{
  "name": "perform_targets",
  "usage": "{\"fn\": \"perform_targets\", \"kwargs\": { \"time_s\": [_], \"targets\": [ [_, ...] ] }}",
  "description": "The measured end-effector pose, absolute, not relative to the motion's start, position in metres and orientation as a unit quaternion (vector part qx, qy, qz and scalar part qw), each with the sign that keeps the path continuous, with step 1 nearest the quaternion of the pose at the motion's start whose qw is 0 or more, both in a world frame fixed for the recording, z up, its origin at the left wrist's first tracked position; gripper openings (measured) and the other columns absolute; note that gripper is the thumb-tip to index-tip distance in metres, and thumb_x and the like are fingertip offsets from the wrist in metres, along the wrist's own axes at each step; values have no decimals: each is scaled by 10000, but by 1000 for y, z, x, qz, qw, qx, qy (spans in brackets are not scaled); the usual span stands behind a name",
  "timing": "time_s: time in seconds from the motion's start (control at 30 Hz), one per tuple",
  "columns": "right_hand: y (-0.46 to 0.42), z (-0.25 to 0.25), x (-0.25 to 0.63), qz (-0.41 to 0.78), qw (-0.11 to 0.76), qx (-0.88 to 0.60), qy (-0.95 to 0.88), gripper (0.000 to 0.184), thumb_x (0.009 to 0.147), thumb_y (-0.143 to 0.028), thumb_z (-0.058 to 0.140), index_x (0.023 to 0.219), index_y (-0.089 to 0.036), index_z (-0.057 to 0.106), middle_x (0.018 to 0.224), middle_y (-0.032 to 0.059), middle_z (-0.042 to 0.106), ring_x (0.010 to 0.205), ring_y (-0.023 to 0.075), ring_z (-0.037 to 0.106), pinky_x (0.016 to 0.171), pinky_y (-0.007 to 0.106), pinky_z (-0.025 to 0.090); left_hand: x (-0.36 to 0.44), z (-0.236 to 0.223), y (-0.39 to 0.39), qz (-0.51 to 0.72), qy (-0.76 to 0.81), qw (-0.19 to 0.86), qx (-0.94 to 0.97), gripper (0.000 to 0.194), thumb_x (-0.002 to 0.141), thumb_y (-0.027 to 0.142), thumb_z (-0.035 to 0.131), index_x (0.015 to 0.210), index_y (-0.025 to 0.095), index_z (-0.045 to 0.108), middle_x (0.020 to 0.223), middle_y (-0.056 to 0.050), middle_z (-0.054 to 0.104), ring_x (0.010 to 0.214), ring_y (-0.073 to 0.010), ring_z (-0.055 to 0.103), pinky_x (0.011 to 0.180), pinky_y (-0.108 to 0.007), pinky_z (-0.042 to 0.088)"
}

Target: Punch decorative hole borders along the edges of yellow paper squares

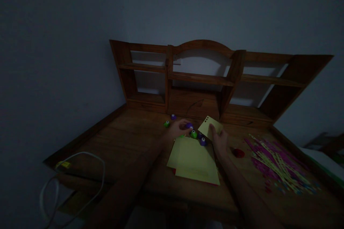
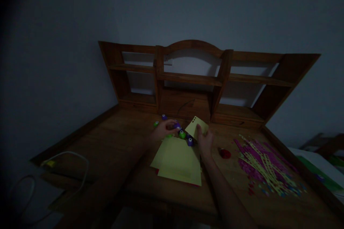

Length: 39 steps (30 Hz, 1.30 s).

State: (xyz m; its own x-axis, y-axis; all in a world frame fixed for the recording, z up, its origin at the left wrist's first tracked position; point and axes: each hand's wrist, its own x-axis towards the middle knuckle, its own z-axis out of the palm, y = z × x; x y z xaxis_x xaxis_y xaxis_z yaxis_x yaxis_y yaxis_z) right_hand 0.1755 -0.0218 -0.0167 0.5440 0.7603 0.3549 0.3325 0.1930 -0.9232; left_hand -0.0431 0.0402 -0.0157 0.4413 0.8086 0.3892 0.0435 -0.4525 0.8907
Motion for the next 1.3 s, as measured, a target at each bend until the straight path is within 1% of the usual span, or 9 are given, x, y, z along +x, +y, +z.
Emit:
{"fn": "perform_targets", "kwargs": {
  "time_s": [0.1, 0.2, 0.33, 0.6, 0.87, 1.03, 1.1, 1.23, 1.3],
  "targets": [
    [-22, -15, 175, 161, 622, -621, -449, 522, 731, -636, 633, 836, -128, 689, 833, 129, 738, 775, 309, 688, 627, 356, 517, -37, -8, 39, 482, 259, 550, 631, 428, 719, 389, 779, 1049, 149, 649, 1083, -114, 687, 970, -205, 646, 885, -337, 469],
    [-23, -13, 174, 177, 622, -621, -443, 508, 722, -631, 643, 823, -135, 684, 836, 134, 736, 768, 308, 686, 609, 352, 514, -36, -6, 40, 484, 248, 591, 596, 437, 682, 330, 816, 1049, 141, 674, 1090, -118, 688, 962, -204, 645, 872, -320, 470],
    [-23, -12, 174, 198, 623, -624, -429, 509, 699, -638, 657, 799, -139, 677, 816, 137, 735, 734, 299, 685, 574, 341, 509, -36, -9, 42, 477, 246, 604, 589, 424, 682, 281, 808, 1063, 135, 694, 1059, -117, 694, 910, -206, 651, 833, -323, 481],
    [-22, -13, 172, 195, 625, -617, -436, 500, 691, -636, 668, 817, -152, 674, 840, 133, 736, 786, 303, 688, 626, 346, 531, -38, -13, 44, 484, 229, 607, 588, 381, 708, 258, 797, 1061, 150, 703, 1068, -115, 693, 925, -213, 652, 854, -327, 487],
    [-26, -11, 172, 206, 616, -614, -448, 489, 712, -628, 659, 834, -155, 678, 861, 137, 738, 785, 320, 689, 611, 363, 532, -39, -14, 47, 509, 242, 638, 525, 403, 733, 341, 785, 1051, 117, 679, 1034, -121, 699, 889, -210, 677, 867, -349, 510],
    [-25, -11, 170, 193, 624, -604, -456, 478, 715, -638, 655, 807, -169, 675, 831, 127, 741, 770, 311, 690, 606, 355, 538, -41, -11, 46, 509, 238, 654, 507, 395, 785, 377, 735, 1092, 137, 669, 1059, -118, 690, 928, -198, 666, 877, -346, 519],
    [-25, -11, 168, 206, 619, -596, -467, 491, 711, -642, 658, 802, -160, 681, 824, 125, 742, 770, 303, 692, 608, 346, 541, -43, -11, 48, 512, 234, 661, 496, 387, 795, 370, 720, 1108, 149, 669, 1061, -117, 688, 948, -202, 660, 860, -336, 523],
    [-28, -11, 162, 265, 617, -554, -492, 523, 726, -621, 668, 892, -126, 696, 863, 124, 745, 771, 277, 698, 612, 327, 543, -43, -14, 50, 513, 236, 666, 487, 341, 794, 355, 714, 1076, 164, 691, 1048, -107, 687, 929, -187, 652, 783, -276, 517],
    [-30, -11, 159, 275, 614, -544, -502, 520, 732, -610, 671, 909, -122, 698, 866, 123, 744, 756, 267, 696, 608, 322, 539, -42, -15, 49, 508, 235, 662, 498, 338, 813, 369, 699, 1080, 162, 692, 1062, -108, 686, 940, -187, 645, 790, -266, 504]
  ]
}}
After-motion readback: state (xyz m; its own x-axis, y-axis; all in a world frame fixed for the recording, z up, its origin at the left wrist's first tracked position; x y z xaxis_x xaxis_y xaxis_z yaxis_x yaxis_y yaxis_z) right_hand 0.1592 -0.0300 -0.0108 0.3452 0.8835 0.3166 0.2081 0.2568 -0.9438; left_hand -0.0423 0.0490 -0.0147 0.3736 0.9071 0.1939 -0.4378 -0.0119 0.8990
